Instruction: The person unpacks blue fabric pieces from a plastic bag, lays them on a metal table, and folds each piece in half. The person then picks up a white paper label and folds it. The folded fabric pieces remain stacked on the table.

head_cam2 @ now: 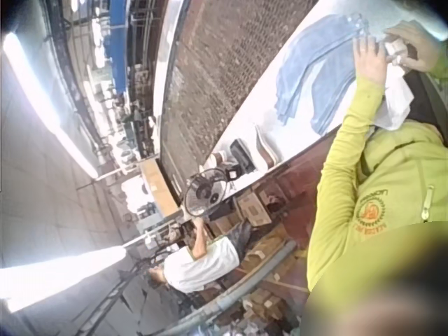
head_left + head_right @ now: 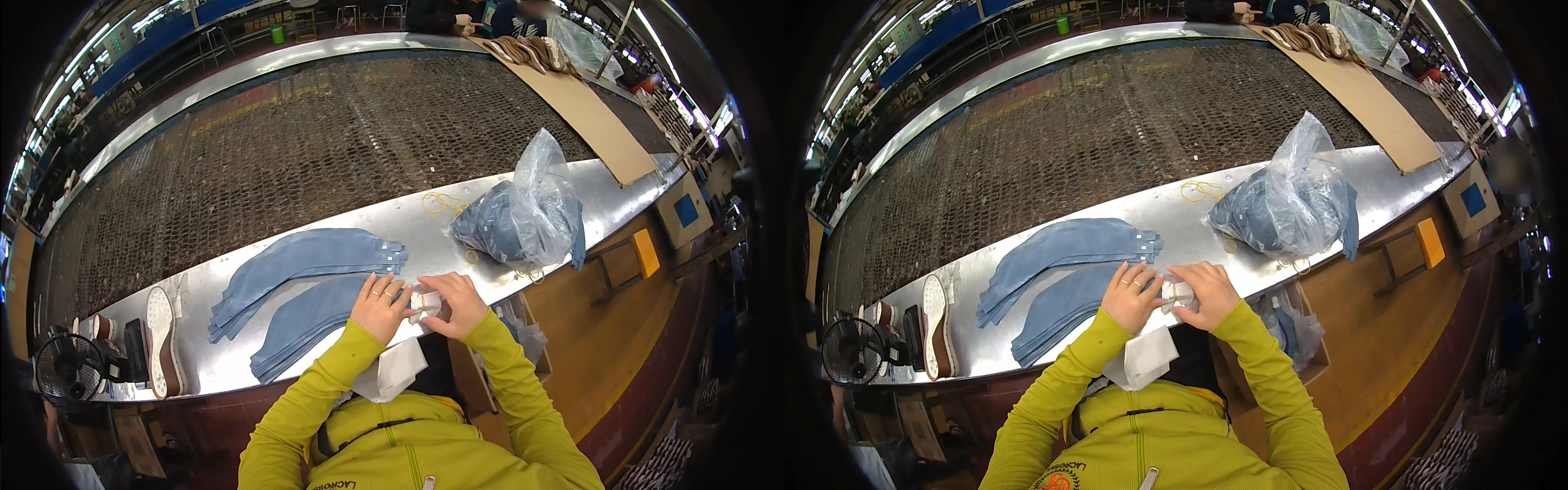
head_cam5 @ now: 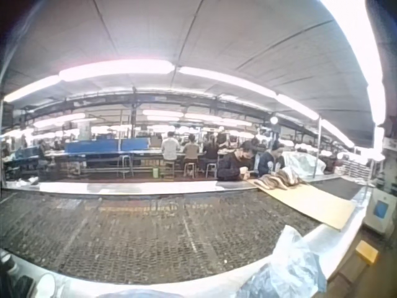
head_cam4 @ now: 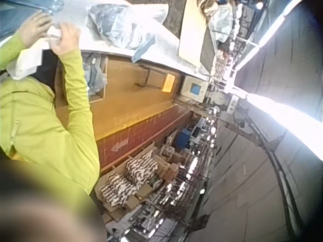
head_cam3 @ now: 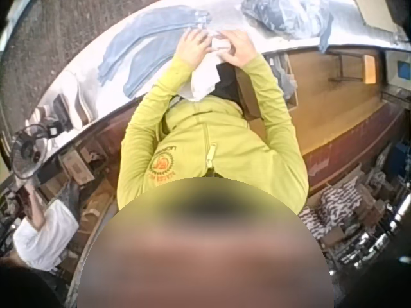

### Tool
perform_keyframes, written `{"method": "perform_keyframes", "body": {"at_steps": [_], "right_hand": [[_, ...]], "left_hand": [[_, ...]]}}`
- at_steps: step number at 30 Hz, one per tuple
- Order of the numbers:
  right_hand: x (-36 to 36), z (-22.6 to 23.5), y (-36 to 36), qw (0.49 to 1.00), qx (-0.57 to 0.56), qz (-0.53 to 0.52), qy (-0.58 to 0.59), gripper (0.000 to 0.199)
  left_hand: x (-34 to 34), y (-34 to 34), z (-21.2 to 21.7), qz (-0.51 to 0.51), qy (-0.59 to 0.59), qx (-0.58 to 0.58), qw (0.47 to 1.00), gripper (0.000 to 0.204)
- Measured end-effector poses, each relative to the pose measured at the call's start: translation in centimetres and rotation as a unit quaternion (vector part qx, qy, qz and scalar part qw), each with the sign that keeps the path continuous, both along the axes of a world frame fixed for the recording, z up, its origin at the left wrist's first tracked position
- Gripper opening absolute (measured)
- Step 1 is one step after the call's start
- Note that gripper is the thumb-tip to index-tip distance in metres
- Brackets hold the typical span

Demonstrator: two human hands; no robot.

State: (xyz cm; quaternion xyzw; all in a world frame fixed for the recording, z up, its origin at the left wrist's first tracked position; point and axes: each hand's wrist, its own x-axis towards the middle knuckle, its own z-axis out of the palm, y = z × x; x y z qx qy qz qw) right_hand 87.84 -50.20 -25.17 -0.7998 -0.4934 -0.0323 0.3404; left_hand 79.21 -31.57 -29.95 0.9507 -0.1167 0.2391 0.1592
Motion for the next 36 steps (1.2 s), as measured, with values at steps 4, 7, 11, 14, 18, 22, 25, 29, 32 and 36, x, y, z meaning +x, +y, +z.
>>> {"method": "perform_keyframes", "body": {"at_steps": [4, 7, 11, 14, 18, 22, 25, 29, 32, 36], "right_hand": [[0.0, -0.9, 0.6, 1.000, -0.027, 0.015, -0.006, 0.057], [0.2, -1.2, 0.7, 0.999, -0.028, 0.040, -0.010, 0.060], [0.2, -1.0, 0.5, 0.997, -0.043, 0.046, -0.042, 0.061], [0.1, -1.1, 0.8, 0.997, -0.039, 0.039, -0.063, 0.062], [0.5, -0.9, 1.4, 0.996, -0.040, 0.061, -0.051, 0.060], [0.6, 0.6, 1.7, 0.994, -0.086, 0.063, -0.015, 0.060], [0.4, 1.9, 2.4, 0.991, -0.111, 0.067, 0.009, 0.062], [0.1, 1.9, 4.7, 0.992, -0.073, 0.104, 0.000, 0.057], [0.4, 0.8, 6.2, 0.978, -0.089, 0.183, -0.048, 0.050], [0.1, -0.1, 5.4, 0.973, -0.031, 0.178, -0.145, 0.045]], "left_hand": [[-0.2, -0.3, -0.6, 0.009, -0.010, 0.043, 0.999, 0.059], [-1.3, -0.1, 0.5, 0.029, 0.048, 0.051, 0.997, 0.068], [-5.6, 2.4, 3.2, 0.121, 0.104, 0.049, 0.986, 0.077], [-10.0, 5.7, 4.8, 0.242, 0.124, 0.024, 0.962, 0.077], [-14.6, 8.2, 4.9, 0.323, 0.176, 0.009, 0.930, 0.072], [-16.2, 8.2, 3.4, 0.264, 0.086, -0.043, 0.960, 0.058], [-16.8, 7.6, 2.2, 0.275, 0.044, -0.055, 0.959, 0.051], [-18.0, 8.1, 1.0, 0.266, -0.001, -0.040, 0.963, 0.045], [-19.2, 8.4, 0.7, 0.268, -0.011, -0.043, 0.962, 0.044], [-20.2, 8.0, 0.9, 0.278, -0.025, -0.021, 0.960, 0.043]]}}
